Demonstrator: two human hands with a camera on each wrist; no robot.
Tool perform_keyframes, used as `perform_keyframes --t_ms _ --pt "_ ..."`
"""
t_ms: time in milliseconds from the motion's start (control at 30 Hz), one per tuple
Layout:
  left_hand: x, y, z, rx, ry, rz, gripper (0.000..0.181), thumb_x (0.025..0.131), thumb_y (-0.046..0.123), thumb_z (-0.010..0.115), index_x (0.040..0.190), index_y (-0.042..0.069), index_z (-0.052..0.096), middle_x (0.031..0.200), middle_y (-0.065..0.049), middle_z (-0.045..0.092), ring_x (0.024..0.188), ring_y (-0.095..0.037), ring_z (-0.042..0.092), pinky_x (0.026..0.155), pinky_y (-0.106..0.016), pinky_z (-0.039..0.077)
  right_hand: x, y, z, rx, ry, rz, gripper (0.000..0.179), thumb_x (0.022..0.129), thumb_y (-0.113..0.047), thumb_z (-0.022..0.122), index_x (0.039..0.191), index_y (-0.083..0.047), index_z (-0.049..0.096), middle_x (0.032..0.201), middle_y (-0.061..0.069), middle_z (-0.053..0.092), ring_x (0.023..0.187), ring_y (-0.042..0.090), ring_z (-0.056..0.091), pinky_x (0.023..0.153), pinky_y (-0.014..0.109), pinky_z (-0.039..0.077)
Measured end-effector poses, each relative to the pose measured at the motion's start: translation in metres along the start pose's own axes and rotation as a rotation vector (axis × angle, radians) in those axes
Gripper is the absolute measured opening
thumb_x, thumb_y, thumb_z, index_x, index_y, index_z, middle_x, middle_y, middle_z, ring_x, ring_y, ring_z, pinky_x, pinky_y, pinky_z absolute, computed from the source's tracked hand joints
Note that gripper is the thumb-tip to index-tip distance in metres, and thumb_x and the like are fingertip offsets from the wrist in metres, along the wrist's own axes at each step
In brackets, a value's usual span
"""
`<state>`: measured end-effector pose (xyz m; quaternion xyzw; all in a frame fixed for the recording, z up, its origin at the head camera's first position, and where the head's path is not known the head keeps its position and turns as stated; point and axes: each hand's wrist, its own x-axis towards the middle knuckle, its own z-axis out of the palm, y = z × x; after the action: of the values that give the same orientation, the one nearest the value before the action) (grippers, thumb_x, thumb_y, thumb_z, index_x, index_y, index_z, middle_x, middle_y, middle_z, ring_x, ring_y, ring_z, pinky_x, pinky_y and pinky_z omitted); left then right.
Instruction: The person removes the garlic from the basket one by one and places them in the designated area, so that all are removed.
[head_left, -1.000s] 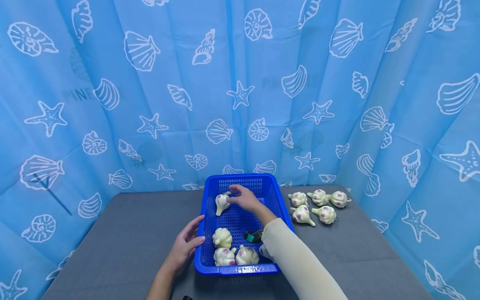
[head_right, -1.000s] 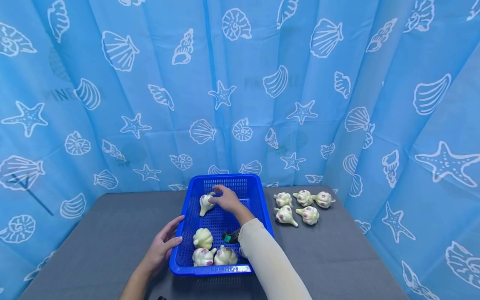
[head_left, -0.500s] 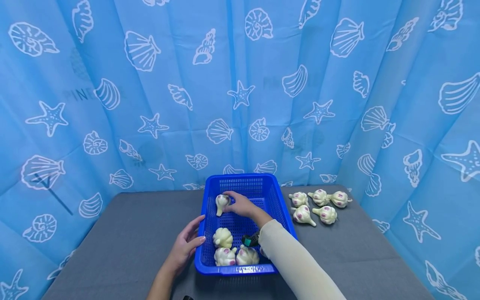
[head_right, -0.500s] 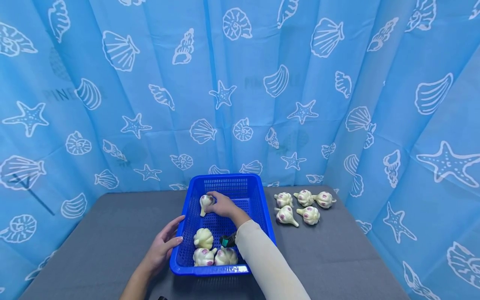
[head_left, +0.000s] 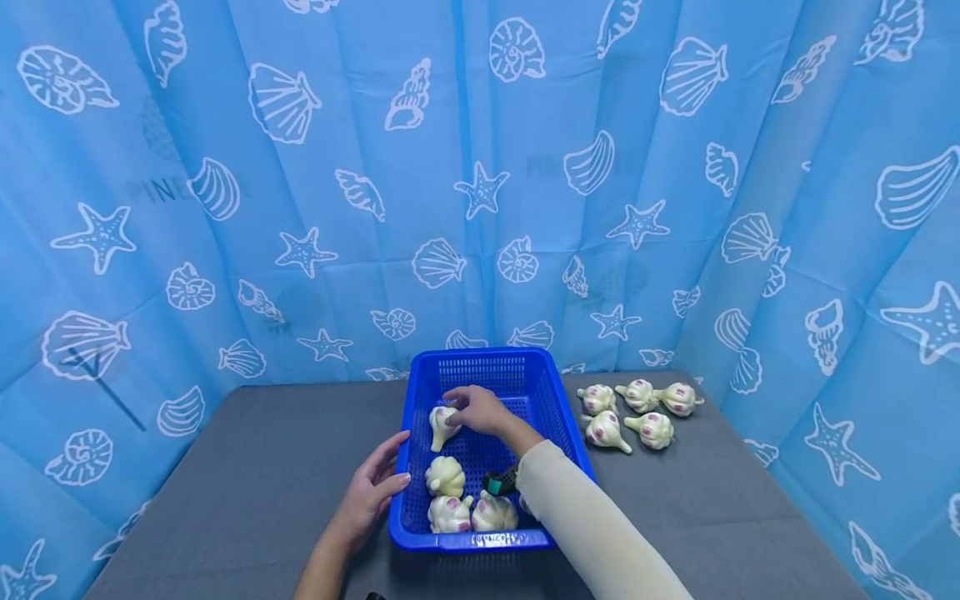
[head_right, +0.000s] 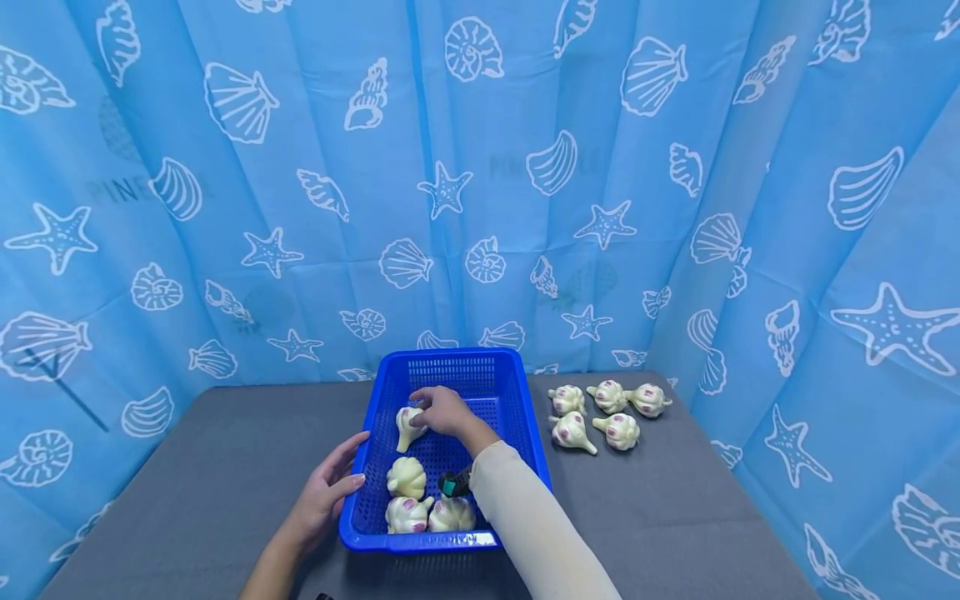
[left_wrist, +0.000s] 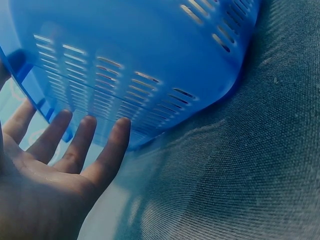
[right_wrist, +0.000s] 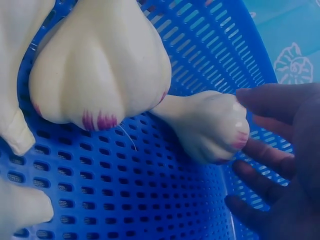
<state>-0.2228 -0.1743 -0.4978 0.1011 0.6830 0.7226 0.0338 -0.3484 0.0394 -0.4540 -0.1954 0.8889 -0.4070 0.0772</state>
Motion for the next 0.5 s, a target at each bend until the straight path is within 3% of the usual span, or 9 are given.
perform_keyframes --t_ms 267,500 --pt "0.0004 -0.0004 -0.0012 -0.016 -0.015 0.006 0.058 0.094 0.014 0.061 0.148 0.017 0.039 0.152 -0.018 0.032 0.133 -0.042 0.038 0.097 -0.053 0.045 -0.0027 0.0003 0.0016 -0.058 -0.076 -0.005 0.032 0.084 -0.022 0.076 0.114 -0.013 0.068 0.118 0.008 0.065 0.111 0.03 0.058 0.093 0.046 0.047" --pt "0.0011 -0.0016 -0.0012 -0.025 -0.01 -0.004 0.057 0.094 0.016 0.061 0.147 0.02 0.041 0.152 -0.015 0.033 0.133 -0.041 0.039 0.097 -0.054 0.045 -0.0039 0.0015 0.0048 -0.077 -0.181 -0.027 0.045 0.085 -0.025 0.074 0.127 -0.014 0.062 0.125 0.008 0.06 0.111 0.027 0.057 0.092 0.044 0.047"
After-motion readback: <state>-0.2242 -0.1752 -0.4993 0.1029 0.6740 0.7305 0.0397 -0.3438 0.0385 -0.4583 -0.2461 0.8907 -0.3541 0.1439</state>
